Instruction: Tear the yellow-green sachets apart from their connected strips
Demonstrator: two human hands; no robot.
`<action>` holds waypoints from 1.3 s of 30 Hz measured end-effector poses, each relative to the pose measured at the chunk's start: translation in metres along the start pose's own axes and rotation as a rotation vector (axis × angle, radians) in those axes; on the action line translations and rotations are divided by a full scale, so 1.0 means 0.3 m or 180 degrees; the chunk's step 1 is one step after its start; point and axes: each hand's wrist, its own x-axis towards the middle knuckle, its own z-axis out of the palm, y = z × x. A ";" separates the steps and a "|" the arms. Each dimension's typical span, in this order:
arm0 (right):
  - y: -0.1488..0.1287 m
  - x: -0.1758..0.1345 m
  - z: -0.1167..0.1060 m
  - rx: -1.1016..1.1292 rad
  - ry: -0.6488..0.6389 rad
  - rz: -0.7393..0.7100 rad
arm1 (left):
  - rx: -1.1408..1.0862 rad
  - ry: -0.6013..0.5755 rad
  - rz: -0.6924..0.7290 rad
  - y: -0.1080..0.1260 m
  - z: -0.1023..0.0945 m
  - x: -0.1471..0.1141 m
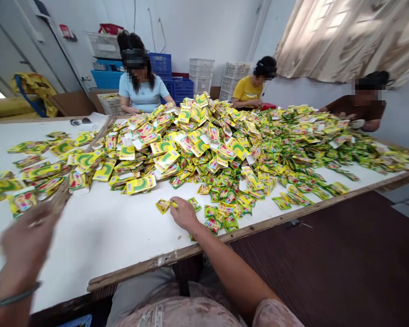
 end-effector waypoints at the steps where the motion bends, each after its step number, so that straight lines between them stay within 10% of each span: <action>1: 0.002 0.006 -0.004 0.0333 0.0041 0.0201 | -0.0275 -0.0291 0.0336 0.033 0.056 -0.031; 6: 0.046 0.037 -0.032 0.2035 -0.0128 0.1065 | -0.1042 -0.1929 0.1181 0.223 0.378 -0.210; 12: 0.079 0.039 -0.022 0.2705 -0.0275 0.1150 | -0.2019 -0.2903 0.0390 0.269 0.597 -0.312; 21: 0.051 0.027 -0.030 0.0623 0.0522 0.0456 | -0.2910 -0.3329 -0.0434 0.258 0.598 -0.346; 26: 0.051 0.034 -0.043 0.1875 -0.0032 0.0760 | -0.2734 -0.3316 -0.0673 0.268 0.600 -0.340; 39: 0.138 0.046 -0.121 0.1128 0.1644 0.1045 | -0.1379 -0.2569 0.1313 0.373 0.631 -0.359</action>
